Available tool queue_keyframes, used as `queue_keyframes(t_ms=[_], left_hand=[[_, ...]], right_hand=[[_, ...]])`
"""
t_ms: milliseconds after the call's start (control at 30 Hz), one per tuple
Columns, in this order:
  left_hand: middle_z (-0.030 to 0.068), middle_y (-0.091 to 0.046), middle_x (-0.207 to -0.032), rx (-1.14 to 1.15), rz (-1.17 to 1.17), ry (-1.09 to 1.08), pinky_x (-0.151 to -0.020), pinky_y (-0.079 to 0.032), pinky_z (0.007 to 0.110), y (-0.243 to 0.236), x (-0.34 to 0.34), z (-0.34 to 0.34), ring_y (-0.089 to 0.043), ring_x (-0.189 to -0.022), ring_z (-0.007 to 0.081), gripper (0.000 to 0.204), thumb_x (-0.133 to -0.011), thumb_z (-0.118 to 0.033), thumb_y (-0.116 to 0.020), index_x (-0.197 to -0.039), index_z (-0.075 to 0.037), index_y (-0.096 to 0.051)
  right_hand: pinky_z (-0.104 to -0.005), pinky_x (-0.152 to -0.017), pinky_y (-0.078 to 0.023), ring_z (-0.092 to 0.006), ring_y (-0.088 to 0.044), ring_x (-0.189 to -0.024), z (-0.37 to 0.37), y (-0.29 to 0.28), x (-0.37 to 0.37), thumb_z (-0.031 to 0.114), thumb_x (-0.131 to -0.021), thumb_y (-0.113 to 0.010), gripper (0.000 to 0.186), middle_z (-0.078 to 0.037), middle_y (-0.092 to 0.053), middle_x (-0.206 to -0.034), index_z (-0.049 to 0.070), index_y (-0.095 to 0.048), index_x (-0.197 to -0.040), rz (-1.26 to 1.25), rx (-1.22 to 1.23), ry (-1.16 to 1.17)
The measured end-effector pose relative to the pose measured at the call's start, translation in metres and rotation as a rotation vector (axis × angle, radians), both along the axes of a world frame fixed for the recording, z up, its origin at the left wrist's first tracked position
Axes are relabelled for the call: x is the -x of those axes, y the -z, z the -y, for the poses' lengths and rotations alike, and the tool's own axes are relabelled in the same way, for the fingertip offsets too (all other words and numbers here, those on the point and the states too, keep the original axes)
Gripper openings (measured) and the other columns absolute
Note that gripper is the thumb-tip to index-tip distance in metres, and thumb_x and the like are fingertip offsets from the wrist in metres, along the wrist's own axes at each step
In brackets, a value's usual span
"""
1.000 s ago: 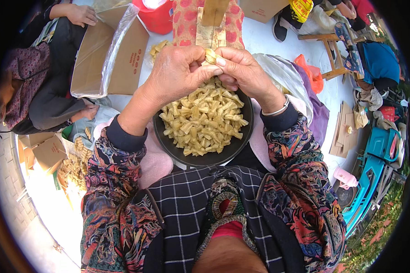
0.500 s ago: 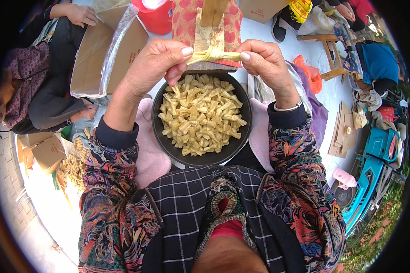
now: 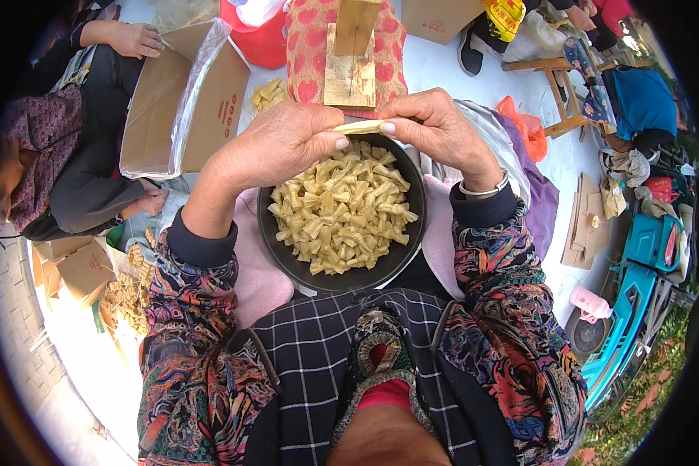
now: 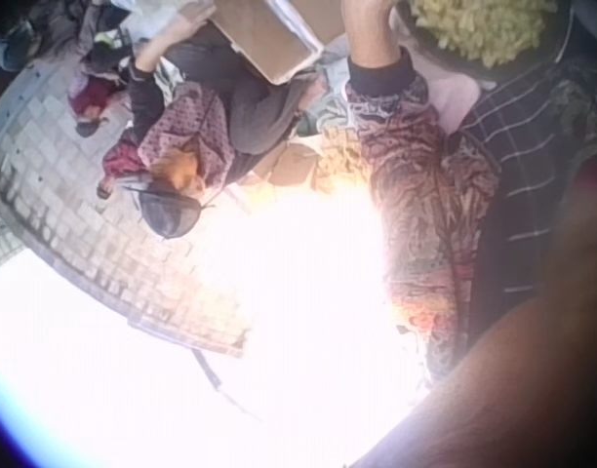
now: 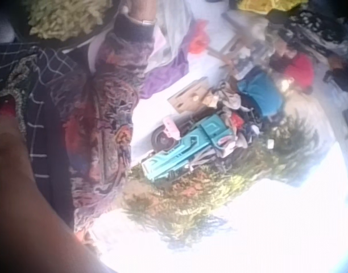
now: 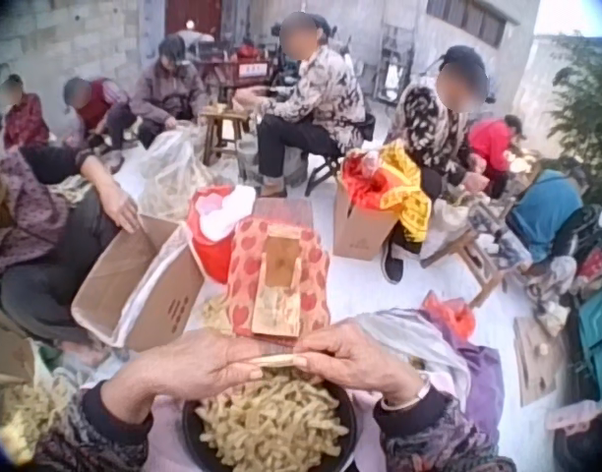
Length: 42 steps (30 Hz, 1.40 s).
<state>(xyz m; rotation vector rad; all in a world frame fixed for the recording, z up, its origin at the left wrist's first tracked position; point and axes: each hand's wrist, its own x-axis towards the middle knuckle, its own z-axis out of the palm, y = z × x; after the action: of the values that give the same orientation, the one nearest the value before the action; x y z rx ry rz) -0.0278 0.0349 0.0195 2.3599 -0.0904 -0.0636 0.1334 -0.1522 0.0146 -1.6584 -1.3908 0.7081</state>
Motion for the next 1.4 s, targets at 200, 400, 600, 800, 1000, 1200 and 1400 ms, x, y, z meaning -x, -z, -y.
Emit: queue_keyframes(t_ms=[200, 400, 600, 800, 1000, 1200, 1400], left_hand=[[0.0110, -0.058, -0.062, -0.177, 0.148, -0.366, -0.058, -0.045, 0.040, 0.013, -0.033, -0.011, -0.060, -0.063, 0.0303, 0.026, -0.089, -0.038, -0.058, -0.097, -0.015, -0.065], [0.0102, -0.065, -0.068, -0.223, 0.235, -0.537, -0.062, -0.050, 0.044, 0.030, -0.070, -0.028, -0.065, -0.070, 0.0322, 0.024, -0.086, -0.038, -0.062, -0.097, -0.018, -0.067], [0.0069, -0.065, -0.069, -0.223, 0.238, -0.581, -0.063, -0.049, 0.039, 0.029, -0.072, -0.027, -0.064, -0.069, 0.0259, 0.025, -0.086, -0.038, -0.063, -0.099, -0.017, -0.067], [0.0065, -0.064, -0.070, -0.210, 0.212, -0.592, -0.065, -0.049, 0.035, 0.028, -0.071, -0.028, -0.063, -0.068, 0.0222, 0.026, -0.087, -0.038, -0.063, -0.097, -0.016, -0.067], [0.0095, -0.066, -0.073, -0.157, 0.139, -0.579, -0.067, -0.049, 0.039, 0.038, -0.073, -0.032, -0.065, -0.074, 0.0265, 0.026, -0.087, -0.037, -0.062, -0.097, -0.014, -0.068], [0.0117, -0.065, -0.075, -0.171, 0.038, -0.711, -0.067, -0.048, 0.041, 0.042, -0.058, -0.040, -0.063, -0.076, 0.0291, 0.029, -0.087, -0.040, -0.058, -0.095, -0.014, -0.067], [-0.0069, -0.044, -0.068, 1.009, -0.110, -0.496, -0.048, -0.029, 0.017, 0.038, -0.046, -0.050, -0.032, -0.055, 0.0015, 0.033, -0.094, -0.027, -0.047, -0.109, -0.001, -0.062]], right_hand=[[-0.0316, -0.051, -0.042, -0.0174, -0.052, -0.051, -0.025, 0.018, -0.024, 0.023, -0.088, -0.062, 0.022, -0.007, -0.056, -0.056, 0.003, -0.065, -0.082, 0.201, -0.086, 0.229], [-0.0288, -0.049, -0.041, -0.0134, -0.051, -0.051, -0.053, 0.031, -0.034, 0.022, -0.088, -0.063, 0.019, -0.007, -0.055, -0.058, 0.003, -0.066, -0.088, 0.367, -0.232, 0.479], [-0.0358, -0.054, -0.048, -0.0257, -0.062, -0.056, -0.059, 0.030, -0.034, 0.024, -0.085, -0.062, 0.018, -0.010, -0.062, -0.061, 0.007, -0.067, -0.080, 0.322, -0.179, 0.519], [-0.0353, -0.055, -0.048, -0.0253, -0.062, -0.057, -0.062, 0.030, -0.033, 0.024, -0.085, -0.062, 0.018, -0.010, -0.063, -0.063, 0.007, -0.067, -0.081, 0.297, -0.152, 0.514], [-0.0425, -0.063, -0.050, -0.0320, -0.064, -0.067, -0.070, 0.038, -0.033, 0.026, -0.083, -0.057, 0.022, -0.014, -0.065, -0.069, 0.008, -0.069, -0.080, 0.358, -0.103, 0.533], [-0.0431, -0.070, -0.052, -0.0372, -0.064, -0.073, -0.053, 0.041, -0.037, 0.029, -0.079, -0.054, 0.028, -0.018, -0.066, -0.074, 0.009, -0.073, -0.083, 0.452, 0.228, 0.561], [-0.0348, -0.072, -0.051, -0.0264, -0.065, -0.071, -0.033, 0.045, -0.033, 0.054, -0.094, -0.044, 0.059, -0.015, -0.069, -0.073, 0.003, -0.073, -0.089, -0.031, 0.320, 0.169]])
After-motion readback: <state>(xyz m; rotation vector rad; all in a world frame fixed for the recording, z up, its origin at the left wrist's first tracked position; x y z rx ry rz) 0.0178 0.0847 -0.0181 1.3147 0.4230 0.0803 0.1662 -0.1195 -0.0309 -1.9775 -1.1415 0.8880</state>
